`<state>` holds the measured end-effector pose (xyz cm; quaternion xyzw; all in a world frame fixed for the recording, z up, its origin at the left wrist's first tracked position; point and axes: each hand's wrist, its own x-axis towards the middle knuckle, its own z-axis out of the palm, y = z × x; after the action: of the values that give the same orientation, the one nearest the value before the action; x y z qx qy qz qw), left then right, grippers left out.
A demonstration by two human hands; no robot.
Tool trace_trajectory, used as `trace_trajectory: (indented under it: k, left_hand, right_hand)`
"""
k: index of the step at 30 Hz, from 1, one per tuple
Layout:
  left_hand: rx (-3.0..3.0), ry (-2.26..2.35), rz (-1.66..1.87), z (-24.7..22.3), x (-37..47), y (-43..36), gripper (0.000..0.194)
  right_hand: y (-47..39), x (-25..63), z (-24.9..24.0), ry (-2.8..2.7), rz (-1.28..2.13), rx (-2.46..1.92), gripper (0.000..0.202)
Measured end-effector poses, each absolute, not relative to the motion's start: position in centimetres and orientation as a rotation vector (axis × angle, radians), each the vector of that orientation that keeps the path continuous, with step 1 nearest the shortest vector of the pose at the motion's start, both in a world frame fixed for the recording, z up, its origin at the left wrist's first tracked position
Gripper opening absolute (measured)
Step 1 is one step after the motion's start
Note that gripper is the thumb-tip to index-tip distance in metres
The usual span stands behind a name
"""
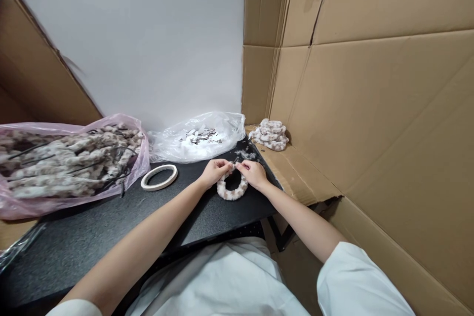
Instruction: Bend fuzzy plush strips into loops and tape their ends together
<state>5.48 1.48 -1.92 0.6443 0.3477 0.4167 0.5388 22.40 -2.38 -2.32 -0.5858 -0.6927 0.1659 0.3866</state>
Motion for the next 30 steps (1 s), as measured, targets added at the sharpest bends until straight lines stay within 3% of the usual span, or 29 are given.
trace_trajectory:
  k: [14, 19, 25, 30]
  left_hand:
    - [1.499, 0.823, 1.001, -1.9, 5.5, 1.4, 0.03]
    - [1.478, 0.788, 1.001, -2.1, 5.3, 1.4, 0.035]
    - [1.466, 0.728, 0.986, -2.6, 5.3, 1.6, 0.044]
    - [1.465, 0.699, 0.974, -2.8, 5.3, 1.8, 0.048]
  right_hand:
    - [-2.3, 22.4, -2.8, -1.673, 0.347, -1.49, 0.045]
    - [-1.9, 24.7, -1.7, -1.585, 0.221, -1.514, 0.034]
    - [-2.4, 30.3, 0.0, -1.665, -0.089, -2.0, 0.023]
    - [-3.3, 32.6, -0.2, -1.772, -0.288, -2.294, 0.025]
